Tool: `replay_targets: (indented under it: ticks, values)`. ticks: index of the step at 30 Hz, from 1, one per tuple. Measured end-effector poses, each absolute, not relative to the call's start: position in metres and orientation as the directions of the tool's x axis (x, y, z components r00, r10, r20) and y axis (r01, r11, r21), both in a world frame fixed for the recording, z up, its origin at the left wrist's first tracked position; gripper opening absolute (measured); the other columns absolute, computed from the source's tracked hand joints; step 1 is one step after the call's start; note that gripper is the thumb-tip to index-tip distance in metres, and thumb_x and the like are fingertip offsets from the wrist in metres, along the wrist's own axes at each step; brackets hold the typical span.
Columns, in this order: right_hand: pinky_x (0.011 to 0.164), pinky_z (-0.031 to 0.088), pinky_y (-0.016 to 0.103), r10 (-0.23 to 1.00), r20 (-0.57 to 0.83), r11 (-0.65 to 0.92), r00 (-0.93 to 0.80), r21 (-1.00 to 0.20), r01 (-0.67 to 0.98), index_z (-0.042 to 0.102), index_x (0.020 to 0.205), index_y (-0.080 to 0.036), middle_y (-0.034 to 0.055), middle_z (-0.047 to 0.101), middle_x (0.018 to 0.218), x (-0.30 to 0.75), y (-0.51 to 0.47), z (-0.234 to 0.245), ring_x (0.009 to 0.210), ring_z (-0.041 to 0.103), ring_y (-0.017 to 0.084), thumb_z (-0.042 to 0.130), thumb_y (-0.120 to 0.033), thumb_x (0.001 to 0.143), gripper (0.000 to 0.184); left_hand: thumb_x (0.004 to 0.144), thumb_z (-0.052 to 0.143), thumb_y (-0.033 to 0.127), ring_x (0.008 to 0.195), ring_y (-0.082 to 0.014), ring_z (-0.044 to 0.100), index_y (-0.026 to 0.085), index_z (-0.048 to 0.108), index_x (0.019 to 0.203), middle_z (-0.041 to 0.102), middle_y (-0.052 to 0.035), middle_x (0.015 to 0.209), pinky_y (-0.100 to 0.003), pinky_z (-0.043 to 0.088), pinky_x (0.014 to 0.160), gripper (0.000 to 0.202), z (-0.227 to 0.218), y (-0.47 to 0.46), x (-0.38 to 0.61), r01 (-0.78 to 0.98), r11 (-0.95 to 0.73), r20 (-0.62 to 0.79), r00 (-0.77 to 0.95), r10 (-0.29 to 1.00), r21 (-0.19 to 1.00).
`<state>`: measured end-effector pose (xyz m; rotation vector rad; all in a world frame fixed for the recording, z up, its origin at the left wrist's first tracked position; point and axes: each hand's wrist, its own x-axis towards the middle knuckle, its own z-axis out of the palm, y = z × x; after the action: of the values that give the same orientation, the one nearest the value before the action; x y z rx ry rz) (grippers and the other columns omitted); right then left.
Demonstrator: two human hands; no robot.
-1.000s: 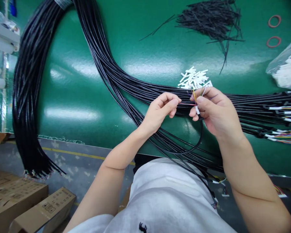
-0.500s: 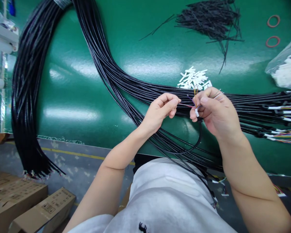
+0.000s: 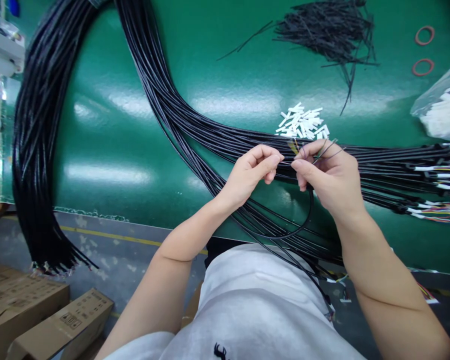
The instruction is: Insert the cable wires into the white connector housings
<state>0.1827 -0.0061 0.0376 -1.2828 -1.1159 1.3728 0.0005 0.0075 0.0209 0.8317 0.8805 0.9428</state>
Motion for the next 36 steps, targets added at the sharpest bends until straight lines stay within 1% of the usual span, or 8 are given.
replay_targets:
  ticks: [4, 8, 14, 19, 25, 28, 33, 36]
  values:
    - [0.047, 0.052, 0.025, 0.976, -0.217, -0.217, -0.027, -0.952, -0.214, 0.06, 0.082, -0.027, -0.005, 0.06, 0.077, 0.183, -0.003, 0.042, 0.056, 0.064, 0.011, 0.086, -0.038, 0.088, 0.029, 0.083, 0.087, 0.055, 0.058, -0.0036, 0.051, 0.019, 0.069, 0.089, 0.057, 0.0061, 0.067, -0.02, 0.041, 0.057, 0.041, 0.02, 0.009, 0.0, -0.326, 0.349, -0.261, 0.286, 0.922, 0.879]
    - [0.047, 0.052, 0.024, 0.968, -0.245, -0.251, -0.059, -0.919, -0.302, 0.059, 0.081, -0.026, -0.0055, 0.063, 0.08, 0.182, -0.001, 0.047, 0.056, 0.068, 0.011, 0.088, -0.037, 0.084, 0.031, 0.085, 0.085, 0.055, 0.058, -0.0038, 0.052, 0.019, 0.07, 0.09, 0.058, 0.0056, 0.069, -0.02, 0.043, 0.058, 0.039, 0.021, 0.009, -0.001, -0.307, 0.34, -0.261, 0.27, 0.927, 0.889]
    - [0.05, 0.055, 0.026, 0.971, -0.232, -0.241, -0.067, -0.932, -0.271, 0.066, 0.084, -0.026, -0.0051, 0.062, 0.076, 0.184, -0.002, 0.044, 0.053, 0.065, 0.011, 0.083, -0.03, 0.086, 0.017, 0.087, 0.086, 0.05, 0.056, -0.0027, 0.052, 0.018, 0.069, 0.088, 0.057, 0.0069, 0.064, -0.019, 0.042, 0.058, 0.036, 0.023, 0.008, -0.001, -0.35, 0.32, -0.222, 0.292, 0.93, 0.881]
    - [0.046, 0.053, 0.026, 0.973, -0.218, -0.229, -0.07, -0.937, -0.263, 0.074, 0.09, -0.025, -0.0054, 0.061, 0.071, 0.186, -0.001, 0.038, 0.05, 0.063, 0.011, 0.082, -0.03, 0.083, 0.011, 0.087, 0.085, 0.051, 0.055, -0.0026, 0.052, 0.018, 0.069, 0.088, 0.058, 0.0074, 0.062, -0.018, 0.042, 0.058, 0.037, 0.023, 0.008, -0.001, -0.348, 0.32, -0.217, 0.304, 0.928, 0.881]
    - [0.047, 0.052, 0.027, 0.97, -0.233, -0.242, -0.071, -0.948, -0.208, 0.076, 0.092, -0.025, -0.0044, 0.061, 0.072, 0.186, -0.001, 0.038, 0.05, 0.06, 0.01, 0.084, -0.034, 0.086, 0.014, 0.087, 0.085, 0.053, 0.055, -0.003, 0.051, 0.019, 0.068, 0.089, 0.056, 0.0075, 0.062, -0.019, 0.042, 0.058, 0.038, 0.023, 0.008, -0.001, -0.333, 0.317, -0.215, 0.309, 0.927, 0.888]
    - [0.047, 0.05, 0.025, 0.972, -0.223, -0.233, -0.073, -0.956, -0.179, 0.073, 0.088, -0.024, -0.0052, 0.061, 0.068, 0.185, -0.001, 0.038, 0.051, 0.058, 0.01, 0.087, -0.031, 0.083, 0.017, 0.087, 0.085, 0.052, 0.055, -0.0028, 0.051, 0.018, 0.069, 0.089, 0.057, 0.0074, 0.062, -0.019, 0.042, 0.058, 0.037, 0.022, 0.008, -0.001, -0.34, 0.316, -0.211, 0.313, 0.926, 0.886]
    - [0.044, 0.049, 0.024, 0.973, -0.225, -0.23, -0.049, -0.946, -0.229, 0.063, 0.082, -0.025, -0.0064, 0.063, 0.075, 0.184, 0.001, 0.04, 0.05, 0.059, 0.008, 0.089, -0.03, 0.08, 0.026, 0.088, 0.085, 0.051, 0.057, -0.0024, 0.053, 0.019, 0.07, 0.09, 0.058, 0.0067, 0.066, -0.018, 0.043, 0.059, 0.036, 0.019, 0.009, -0.001, -0.342, 0.313, -0.202, 0.322, 0.925, 0.886]
    - [0.044, 0.049, 0.023, 0.963, -0.261, -0.268, -0.061, -0.926, -0.264, 0.066, 0.085, -0.024, -0.0062, 0.064, 0.076, 0.185, 0.002, 0.041, 0.05, 0.06, 0.008, 0.091, -0.029, 0.078, 0.026, 0.087, 0.086, 0.051, 0.057, -0.0024, 0.053, 0.019, 0.07, 0.09, 0.058, 0.0067, 0.065, -0.018, 0.043, 0.058, 0.036, 0.019, 0.008, -0.001, -0.348, 0.313, -0.205, 0.314, 0.927, 0.884]
